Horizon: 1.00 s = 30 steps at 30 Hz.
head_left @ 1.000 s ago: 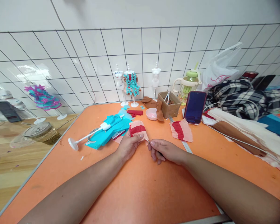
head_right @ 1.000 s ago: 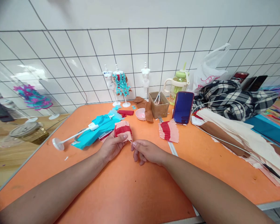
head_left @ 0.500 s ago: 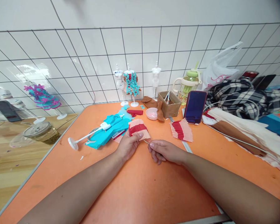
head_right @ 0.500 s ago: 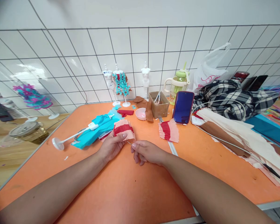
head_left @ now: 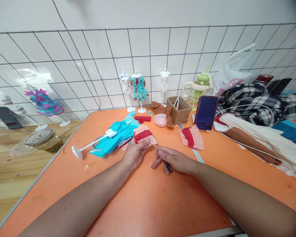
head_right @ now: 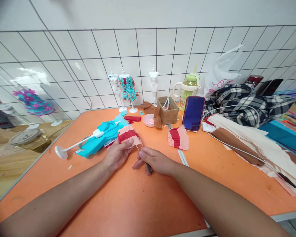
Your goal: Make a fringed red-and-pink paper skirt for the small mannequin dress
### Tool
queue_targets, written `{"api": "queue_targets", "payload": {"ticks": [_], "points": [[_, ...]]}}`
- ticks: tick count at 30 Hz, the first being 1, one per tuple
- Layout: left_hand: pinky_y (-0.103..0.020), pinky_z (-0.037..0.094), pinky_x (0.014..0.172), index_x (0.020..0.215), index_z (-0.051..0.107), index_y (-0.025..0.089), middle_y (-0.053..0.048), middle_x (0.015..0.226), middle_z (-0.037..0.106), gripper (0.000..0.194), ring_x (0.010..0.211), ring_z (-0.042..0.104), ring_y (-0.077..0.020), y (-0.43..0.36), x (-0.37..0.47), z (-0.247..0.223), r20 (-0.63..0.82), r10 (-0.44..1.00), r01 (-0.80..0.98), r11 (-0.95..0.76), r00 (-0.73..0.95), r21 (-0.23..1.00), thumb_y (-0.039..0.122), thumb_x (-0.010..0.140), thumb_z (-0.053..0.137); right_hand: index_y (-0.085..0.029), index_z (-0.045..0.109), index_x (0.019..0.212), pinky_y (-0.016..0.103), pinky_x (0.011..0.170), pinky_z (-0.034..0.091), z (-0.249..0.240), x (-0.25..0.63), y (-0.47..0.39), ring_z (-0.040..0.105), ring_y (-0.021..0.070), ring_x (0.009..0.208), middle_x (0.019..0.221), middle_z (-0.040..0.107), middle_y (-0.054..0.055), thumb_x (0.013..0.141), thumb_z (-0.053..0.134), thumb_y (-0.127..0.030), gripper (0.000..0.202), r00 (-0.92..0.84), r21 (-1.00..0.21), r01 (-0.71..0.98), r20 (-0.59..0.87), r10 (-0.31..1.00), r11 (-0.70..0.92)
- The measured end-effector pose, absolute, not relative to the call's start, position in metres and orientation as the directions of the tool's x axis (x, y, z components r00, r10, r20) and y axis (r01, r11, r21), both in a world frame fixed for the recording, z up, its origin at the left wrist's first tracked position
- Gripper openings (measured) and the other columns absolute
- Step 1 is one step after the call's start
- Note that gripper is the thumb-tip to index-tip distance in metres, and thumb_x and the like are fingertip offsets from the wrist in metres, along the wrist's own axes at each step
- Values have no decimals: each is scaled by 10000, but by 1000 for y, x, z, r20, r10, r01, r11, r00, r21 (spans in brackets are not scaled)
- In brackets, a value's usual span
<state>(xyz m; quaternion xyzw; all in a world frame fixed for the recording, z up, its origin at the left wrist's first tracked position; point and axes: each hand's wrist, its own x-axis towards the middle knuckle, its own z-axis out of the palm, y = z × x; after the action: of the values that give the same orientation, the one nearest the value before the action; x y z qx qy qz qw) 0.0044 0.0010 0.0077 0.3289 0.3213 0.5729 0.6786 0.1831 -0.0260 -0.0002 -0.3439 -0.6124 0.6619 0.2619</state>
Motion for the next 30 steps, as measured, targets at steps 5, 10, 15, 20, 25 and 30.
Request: {"api": "queue_targets", "payload": {"ticks": [5, 10, 15, 20, 25, 30], "points": [[-211, 540, 704, 1000, 622, 177, 21, 759, 687, 415, 701, 647, -99, -2, 7, 9, -55, 988, -575, 128, 142, 808, 94, 637, 808, -205, 437, 877, 218, 459, 402, -1, 183, -26, 521, 76, 434, 970, 747, 101, 928, 403, -603, 403, -619, -992, 63, -126, 776, -111], [-204, 547, 739, 999, 615, 183, 12, 809, 697, 422, 750, 664, -100, -3, 9, 8, -64, 993, -601, 112, 101, 791, 82, 635, 806, -208, 434, 857, 217, 458, 401, -3, 182, -25, 519, 76, 431, 961, 750, 92, 927, 417, -594, 393, -614, -991, 49, -130, 779, -127], [-203, 550, 726, 945, 626, 166, 9, 804, 704, 372, 739, 667, -101, -4, 10, 8, -115, 990, -608, 141, 83, 782, 78, 631, 806, -208, 432, 855, 216, 452, 397, -4, 181, -23, 516, 76, 423, 946, 753, 90, 925, 423, -594, 392, -606, -989, 33, -133, 784, -142], [-200, 544, 720, 766, 625, 126, 1, 753, 696, 218, 689, 654, -93, -7, 12, 10, -148, 983, -613, 185, 111, 768, 88, 639, 799, -208, 441, 862, 213, 433, 379, -5, 180, -23, 509, 75, 410, 932, 755, 86, 921, 421, -603, 400, -594, -988, 20, -136, 793, -154], [-169, 532, 680, 722, 625, 123, 9, 714, 683, 194, 646, 637, -73, -8, 13, 11, -181, 979, -622, 202, 98, 756, 70, 640, 793, -205, 453, 852, 218, 433, 396, -7, 179, -23, 510, 80, 409, 907, 757, 87, 908, 437, -614, 414, -585, -988, 7, -131, 800, -156], [-174, 543, 695, 726, 631, 117, 5, 713, 684, 200, 669, 642, -78, -7, 13, 11, -176, 981, -632, 184, 77, 753, 71, 633, 802, -206, 455, 851, 219, 424, 389, -7, 180, -24, 506, 79, 401, 904, 760, 83, 916, 432, -604, 404, -586, -988, 4, -126, 801, -153]]}}
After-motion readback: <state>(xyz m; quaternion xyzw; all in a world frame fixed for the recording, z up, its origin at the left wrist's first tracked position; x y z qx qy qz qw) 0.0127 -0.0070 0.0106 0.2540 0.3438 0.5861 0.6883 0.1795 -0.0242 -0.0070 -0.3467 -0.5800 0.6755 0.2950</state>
